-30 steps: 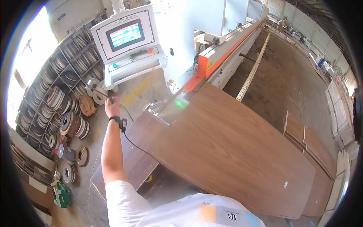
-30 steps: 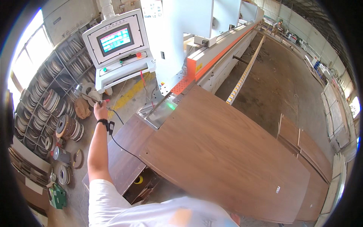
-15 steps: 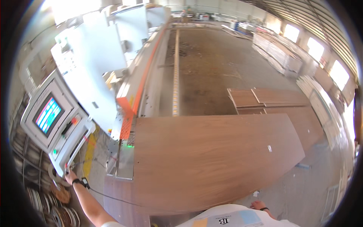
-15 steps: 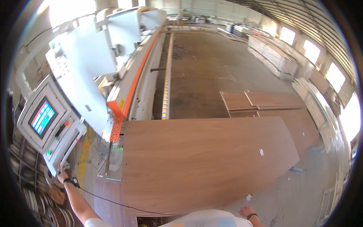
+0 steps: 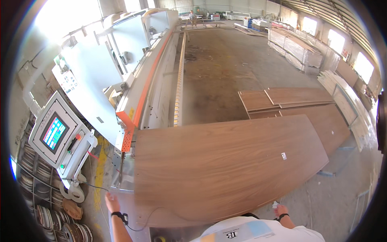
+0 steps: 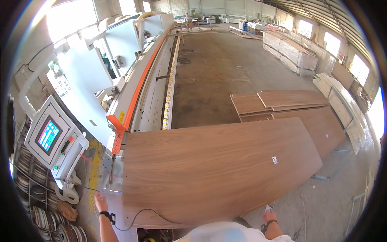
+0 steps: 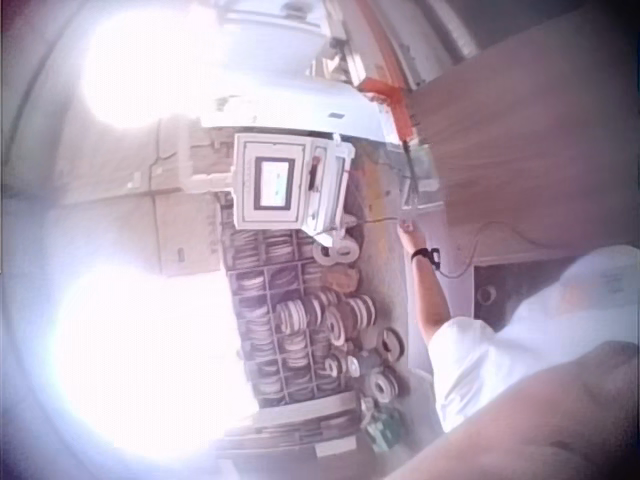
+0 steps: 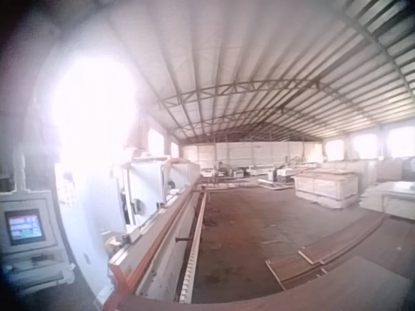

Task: The person picks up a wooden panel from a stack, places it onto the edge banding machine, and guides it through. After the panel passes through, the person retrieves it and places it onto another stack, repeating the process with several more panels.

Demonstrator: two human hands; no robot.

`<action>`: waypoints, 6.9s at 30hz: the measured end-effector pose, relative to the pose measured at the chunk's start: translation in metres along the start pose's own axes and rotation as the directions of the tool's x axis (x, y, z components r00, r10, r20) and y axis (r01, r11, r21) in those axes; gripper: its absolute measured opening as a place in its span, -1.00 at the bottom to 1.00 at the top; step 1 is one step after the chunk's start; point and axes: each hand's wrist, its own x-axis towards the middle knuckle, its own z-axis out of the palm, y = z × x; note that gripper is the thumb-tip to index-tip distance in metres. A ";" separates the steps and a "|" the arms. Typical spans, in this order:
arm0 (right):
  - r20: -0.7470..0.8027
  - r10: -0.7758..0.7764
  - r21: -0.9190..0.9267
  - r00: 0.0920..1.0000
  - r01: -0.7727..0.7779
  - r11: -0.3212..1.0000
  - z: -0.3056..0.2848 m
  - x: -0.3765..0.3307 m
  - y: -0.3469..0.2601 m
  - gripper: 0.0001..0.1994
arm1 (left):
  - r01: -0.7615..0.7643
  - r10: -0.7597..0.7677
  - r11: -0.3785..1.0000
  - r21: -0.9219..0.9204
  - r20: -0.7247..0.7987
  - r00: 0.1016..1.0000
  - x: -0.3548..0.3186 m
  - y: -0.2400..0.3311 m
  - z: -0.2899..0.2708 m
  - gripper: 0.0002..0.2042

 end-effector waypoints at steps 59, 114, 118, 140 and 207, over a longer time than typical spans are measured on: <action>0.269 0.453 0.467 0.850 -0.527 0.710 -0.051 0.029 -0.225 -0.35 | 0.010 -0.073 0.794 0.608 0.078 0.994 -0.198 0.098 0.019 -0.32; 0.113 0.309 -0.235 0.944 -0.277 0.932 -0.067 -0.064 -0.182 -0.67 | 0.567 -0.338 0.822 0.060 0.851 0.401 -0.121 0.173 0.252 -0.44; 0.153 0.362 -0.264 0.920 -0.315 0.912 -0.059 -0.077 -0.166 -0.57 | 0.709 -0.328 0.704 -0.034 0.870 0.368 -0.101 0.100 0.241 -0.43; 0.089 0.474 0.093 0.876 -0.481 0.872 -0.124 -0.101 -0.050 -0.55 | 0.649 -0.443 0.760 0.033 0.757 0.480 -0.185 0.198 0.290 -0.48; -0.318 0.760 0.758 0.567 -0.329 0.563 -0.279 0.450 0.149 -0.08 | -0.481 -0.192 0.863 0.153 0.981 -0.033 -0.490 0.509 0.454 -0.64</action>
